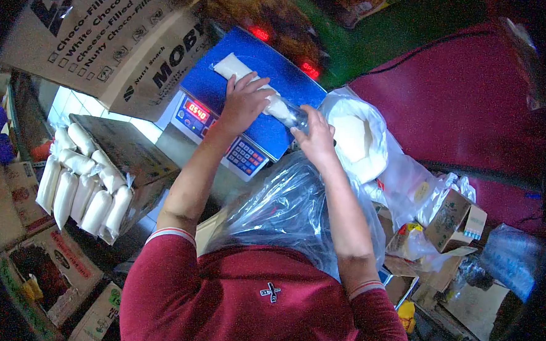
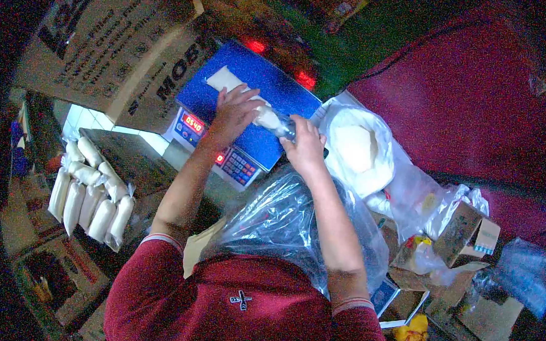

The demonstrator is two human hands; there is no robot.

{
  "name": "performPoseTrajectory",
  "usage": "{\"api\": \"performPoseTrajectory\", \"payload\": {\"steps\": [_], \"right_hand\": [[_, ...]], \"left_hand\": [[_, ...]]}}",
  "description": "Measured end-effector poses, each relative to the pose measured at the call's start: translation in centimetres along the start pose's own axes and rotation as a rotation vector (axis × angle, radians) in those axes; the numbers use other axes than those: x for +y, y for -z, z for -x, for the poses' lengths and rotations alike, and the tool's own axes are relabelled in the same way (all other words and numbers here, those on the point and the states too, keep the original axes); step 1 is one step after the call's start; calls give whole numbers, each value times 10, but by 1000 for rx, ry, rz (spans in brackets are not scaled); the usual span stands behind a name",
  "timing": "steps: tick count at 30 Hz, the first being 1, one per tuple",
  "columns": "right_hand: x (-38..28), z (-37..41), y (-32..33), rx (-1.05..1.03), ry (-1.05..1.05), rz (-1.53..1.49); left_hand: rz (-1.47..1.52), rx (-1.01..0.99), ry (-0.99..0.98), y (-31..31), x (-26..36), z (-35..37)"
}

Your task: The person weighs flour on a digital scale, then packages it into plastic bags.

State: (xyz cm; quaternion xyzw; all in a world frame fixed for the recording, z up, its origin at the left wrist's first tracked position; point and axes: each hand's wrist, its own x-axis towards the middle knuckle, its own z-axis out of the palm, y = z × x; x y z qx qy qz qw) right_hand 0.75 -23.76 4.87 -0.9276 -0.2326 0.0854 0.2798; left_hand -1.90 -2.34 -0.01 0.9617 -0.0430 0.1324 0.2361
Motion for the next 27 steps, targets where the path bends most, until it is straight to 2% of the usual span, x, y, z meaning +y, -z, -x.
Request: {"api": "performPoseTrajectory", "payload": {"steps": [6,9,11,14,18,22,27], "right_hand": [[16,8,-1,2,20,-129],[21,14,6,-40,-33,-173],[26,19,9,5,1,-134],[34,25,14,4,-11,-141],[34,34,22,-1,-29,-183],[41,46,32,48,-27,-253],[57,60,55,140,-86,-332]], "left_hand": [[148,247,103,18,11,1],[144,444,117,31,-15,12],[147,490,161,45,-43,27],[233,533,391,75,-60,60],[350,637,506,103,-82,98],[257,610,562,119,-75,110],[236,538,452,99,-60,92]]}}
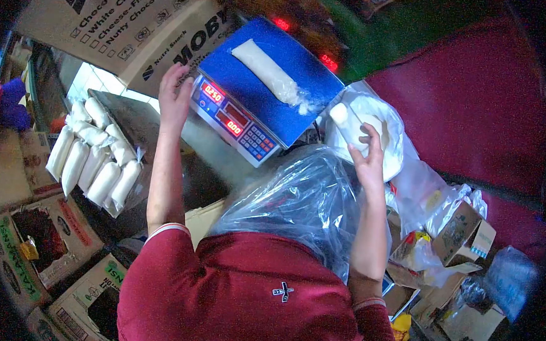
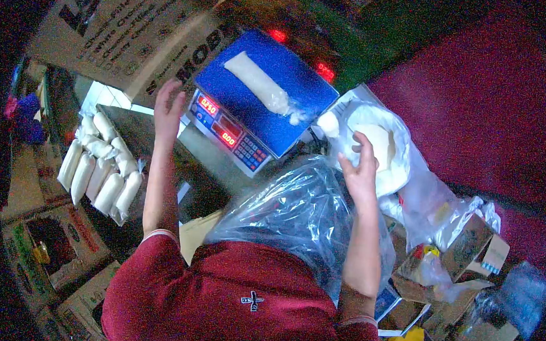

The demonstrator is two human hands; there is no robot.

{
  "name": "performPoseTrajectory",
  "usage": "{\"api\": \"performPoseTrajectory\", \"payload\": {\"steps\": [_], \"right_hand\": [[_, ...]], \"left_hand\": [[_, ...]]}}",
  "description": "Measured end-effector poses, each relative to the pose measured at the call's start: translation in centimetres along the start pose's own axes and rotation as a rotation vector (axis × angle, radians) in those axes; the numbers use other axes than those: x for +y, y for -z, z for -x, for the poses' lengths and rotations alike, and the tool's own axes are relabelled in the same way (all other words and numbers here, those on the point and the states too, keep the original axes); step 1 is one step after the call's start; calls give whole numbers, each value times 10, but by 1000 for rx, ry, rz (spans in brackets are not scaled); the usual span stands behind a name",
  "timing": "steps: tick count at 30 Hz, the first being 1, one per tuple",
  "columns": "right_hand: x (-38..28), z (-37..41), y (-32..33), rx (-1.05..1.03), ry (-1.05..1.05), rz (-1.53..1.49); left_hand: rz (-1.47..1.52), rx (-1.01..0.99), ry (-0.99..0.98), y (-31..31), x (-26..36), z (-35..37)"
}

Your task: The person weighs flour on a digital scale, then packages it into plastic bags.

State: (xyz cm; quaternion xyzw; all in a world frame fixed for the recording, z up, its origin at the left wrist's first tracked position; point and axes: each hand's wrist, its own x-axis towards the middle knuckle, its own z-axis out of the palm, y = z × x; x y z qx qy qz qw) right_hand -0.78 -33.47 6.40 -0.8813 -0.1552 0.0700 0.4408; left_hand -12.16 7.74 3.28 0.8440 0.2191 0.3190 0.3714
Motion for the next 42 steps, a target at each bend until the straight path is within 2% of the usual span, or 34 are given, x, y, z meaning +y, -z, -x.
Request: {"api": "performPoseTrajectory", "payload": {"steps": [3,7,11,16,19,21,22,23,24,26,28,30,31,32,34,35,36,38,39,40,42], "right_hand": [[13,8,19,64,17,1],[53,19,43,146,-53,47],[100,27,61,137,-286,87],[191,10,71,-57,-677,365],[210,3,67,-60,-718,445],[199,4,75,-50,-737,609],[233,15,78,37,-570,453],[255,27,81,72,-456,526],[235,40,90,88,-467,465],[253,77,109,67,-375,415],[203,116,127,91,-387,319],[212,168,136,226,-504,297],[201,195,142,287,-552,140],[179,217,148,348,-595,-19],[136,254,150,499,-585,-42],[147,284,152,532,-622,-61],[168,318,155,565,-661,-81],[167,345,153,609,-725,-87],[140,348,149,622,-748,-73],[122,352,146,634,-772,-59],[137,370,141,670,-750,-107]], "left_hand": [[104,-79,8,-31,17,4],[-15,-312,-220,-70,63,17],[12,-424,-338,-92,98,25],[23,-418,-342,-100,106,28],[-2,-419,-344,-104,108,31],[-37,-418,-334,-101,106,30],[-60,-423,-349,-99,107,29],[-78,-427,-363,-98,109,29],[-111,-419,-405,-99,108,29],[-191,-422,-411,-100,117,32],[-225,-375,-444,-108,121,35],[-294,-396,-431,-117,124,31],[-327,-408,-425,-122,127,29],[-365,-340,-496,-127,129,28],[-446,-396,-525,-148,106,20],[-487,-425,-542,-153,98,14],[-405,-405,-492,-150,98,8],[-241,-373,-396,-143,96,-4],[-242,-442,-350,-132,98,-17],[-293,-399,-407,-116,115,-28],[-231,-340,-366,-99,129,-60]]}}
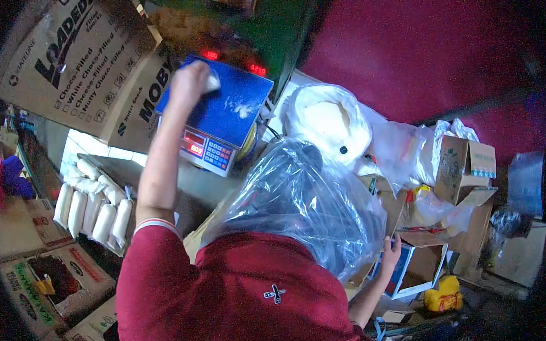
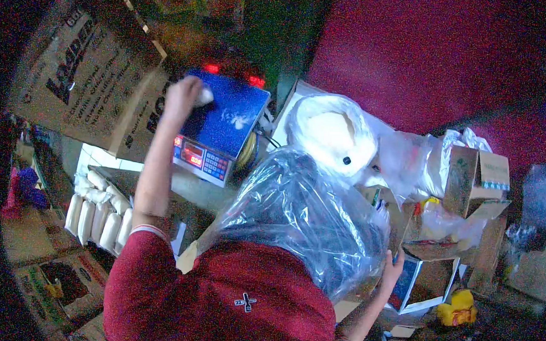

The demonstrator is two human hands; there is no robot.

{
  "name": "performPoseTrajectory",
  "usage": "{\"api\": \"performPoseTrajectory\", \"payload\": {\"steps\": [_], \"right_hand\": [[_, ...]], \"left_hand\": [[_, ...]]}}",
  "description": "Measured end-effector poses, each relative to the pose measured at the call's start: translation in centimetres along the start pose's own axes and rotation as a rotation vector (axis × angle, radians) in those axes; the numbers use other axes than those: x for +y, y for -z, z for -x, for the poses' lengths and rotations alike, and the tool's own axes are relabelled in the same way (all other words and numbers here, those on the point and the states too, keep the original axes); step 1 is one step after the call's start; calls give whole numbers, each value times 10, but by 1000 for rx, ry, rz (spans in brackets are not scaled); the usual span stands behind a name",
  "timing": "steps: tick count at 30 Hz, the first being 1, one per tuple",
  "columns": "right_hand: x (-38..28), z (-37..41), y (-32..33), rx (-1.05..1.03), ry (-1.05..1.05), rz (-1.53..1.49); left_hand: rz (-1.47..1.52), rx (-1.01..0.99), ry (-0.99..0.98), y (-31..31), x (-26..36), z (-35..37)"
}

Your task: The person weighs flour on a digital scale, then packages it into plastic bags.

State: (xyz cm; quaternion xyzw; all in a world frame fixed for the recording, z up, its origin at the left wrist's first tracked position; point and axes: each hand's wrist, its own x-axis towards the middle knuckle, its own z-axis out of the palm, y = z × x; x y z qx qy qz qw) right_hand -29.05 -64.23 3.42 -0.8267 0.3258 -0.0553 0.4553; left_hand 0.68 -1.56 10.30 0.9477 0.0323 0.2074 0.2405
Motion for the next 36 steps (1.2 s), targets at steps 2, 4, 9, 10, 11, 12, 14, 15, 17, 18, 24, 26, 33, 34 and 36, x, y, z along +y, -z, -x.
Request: {"api": "performPoseTrajectory", "payload": {"steps": [2,4,9,10,11,12,14,15,17,18,24,26,33,34,36], "right_hand": [[18,-8,2,3,36,-6],[21,-16,0,10,95,47],[-28,-13,-15,37,297,56],[-39,-10,-16,42,332,63],[-57,-3,-15,49,358,42],[-73,3,-14,58,382,24],[-104,13,-11,63,471,9],[-127,21,-8,61,526,20],[-159,31,-4,48,618,-17],[-173,35,-5,42,690,-6],[-220,38,11,223,1014,406],[-205,31,26,294,935,536],[-123,59,111,351,707,701],[-115,68,118,354,703,691],[-102,90,132,339,604,690]], "left_hand": [[88,6,30,45,18,-23],[65,-29,-47,63,33,-38],[227,-166,-172,67,92,-53],[224,-208,-152,71,118,-49],[274,-238,-191,66,138,-47],[325,-271,-230,58,156,-44],[394,-339,-305,49,206,-31],[405,-405,-335,43,231,-24],[423,-544,-411,27,279,-12],[434,-581,-448,18,301,-2],[591,-811,-650,-43,416,66],[612,-897,-694,-58,448,95],[687,-1010,-1038,-94,520,190],[694,-1025,-1075,-94,527,202],[718,-1082,-1119,-91,534,221]]}}
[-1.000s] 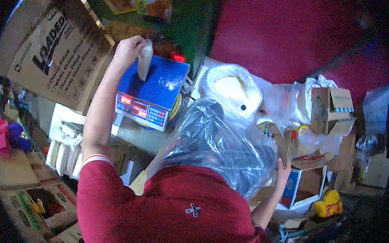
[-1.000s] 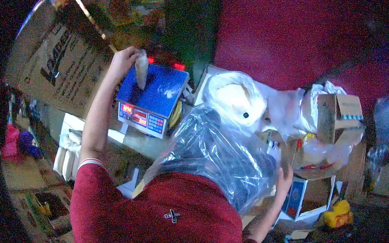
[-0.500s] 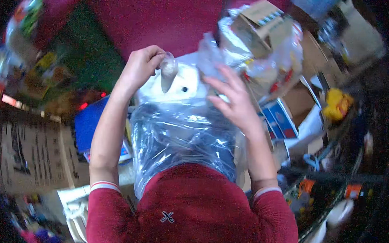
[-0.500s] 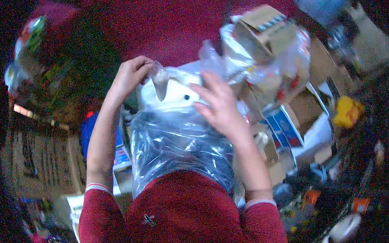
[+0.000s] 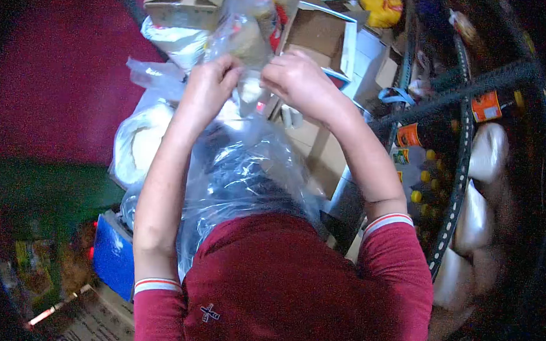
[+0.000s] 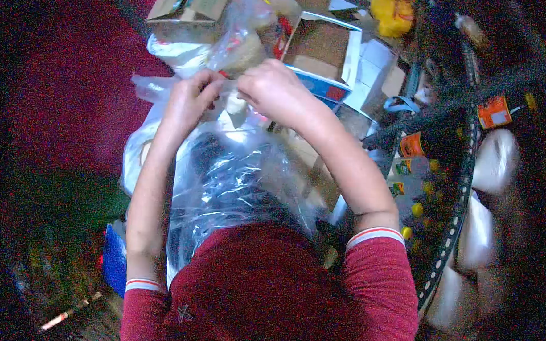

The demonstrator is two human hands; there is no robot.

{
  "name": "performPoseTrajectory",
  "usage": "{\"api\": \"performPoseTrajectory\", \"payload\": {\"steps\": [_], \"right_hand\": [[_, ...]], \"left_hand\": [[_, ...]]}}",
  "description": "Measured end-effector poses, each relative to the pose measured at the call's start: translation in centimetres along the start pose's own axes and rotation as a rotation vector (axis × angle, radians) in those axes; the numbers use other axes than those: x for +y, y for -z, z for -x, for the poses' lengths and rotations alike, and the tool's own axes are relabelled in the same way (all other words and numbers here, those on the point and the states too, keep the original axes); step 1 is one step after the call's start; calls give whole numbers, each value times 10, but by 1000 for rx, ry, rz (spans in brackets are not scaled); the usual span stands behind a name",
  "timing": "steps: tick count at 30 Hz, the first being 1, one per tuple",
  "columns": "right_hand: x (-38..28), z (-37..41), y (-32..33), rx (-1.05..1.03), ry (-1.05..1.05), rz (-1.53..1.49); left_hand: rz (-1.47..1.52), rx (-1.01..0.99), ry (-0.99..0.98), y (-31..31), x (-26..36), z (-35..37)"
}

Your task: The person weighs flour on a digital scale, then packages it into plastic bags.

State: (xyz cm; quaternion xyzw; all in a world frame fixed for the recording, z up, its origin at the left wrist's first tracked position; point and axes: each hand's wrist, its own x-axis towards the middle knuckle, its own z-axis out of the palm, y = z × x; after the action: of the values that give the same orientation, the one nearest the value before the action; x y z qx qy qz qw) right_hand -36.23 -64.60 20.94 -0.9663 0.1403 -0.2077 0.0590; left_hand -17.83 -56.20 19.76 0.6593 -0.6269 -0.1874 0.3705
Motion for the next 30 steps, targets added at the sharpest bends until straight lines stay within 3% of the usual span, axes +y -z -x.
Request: {"api": "performPoseTrajectory", "payload": {"steps": [5,9,12,13,15,17,19,21,22,25,26,30], "right_hand": [[23,67,-4,-43,-226,-73],[63,140,-69,-154,-477,-103],[93,187,-126,-339,-750,-94],[107,202,-148,-342,-785,-76],[132,229,-192,-358,-855,-45],[154,241,-230,-305,-923,-33],[169,243,-262,-287,-973,-4],[187,234,-289,-299,-998,51],[194,225,-299,-445,-1144,-4],[203,212,-331,-357,-1167,-8],[223,233,-370,-349,-1244,-89],[188,196,-316,-321,-1225,-127]], "left_hand": [[23,-84,-25,-2,-5,18],[-6,-26,271,51,-58,73],[54,193,637,97,-88,143],[57,215,605,117,-124,179],[71,402,692,142,-135,240],[88,606,802,149,-133,288],[48,661,897,150,-124,329],[-99,581,945,151,-125,365],[-169,541,962,150,-129,378],[-70,511,1070,144,-144,405],[-31,470,1132,141,-139,395],[104,474,1139,132,-151,389]]}}
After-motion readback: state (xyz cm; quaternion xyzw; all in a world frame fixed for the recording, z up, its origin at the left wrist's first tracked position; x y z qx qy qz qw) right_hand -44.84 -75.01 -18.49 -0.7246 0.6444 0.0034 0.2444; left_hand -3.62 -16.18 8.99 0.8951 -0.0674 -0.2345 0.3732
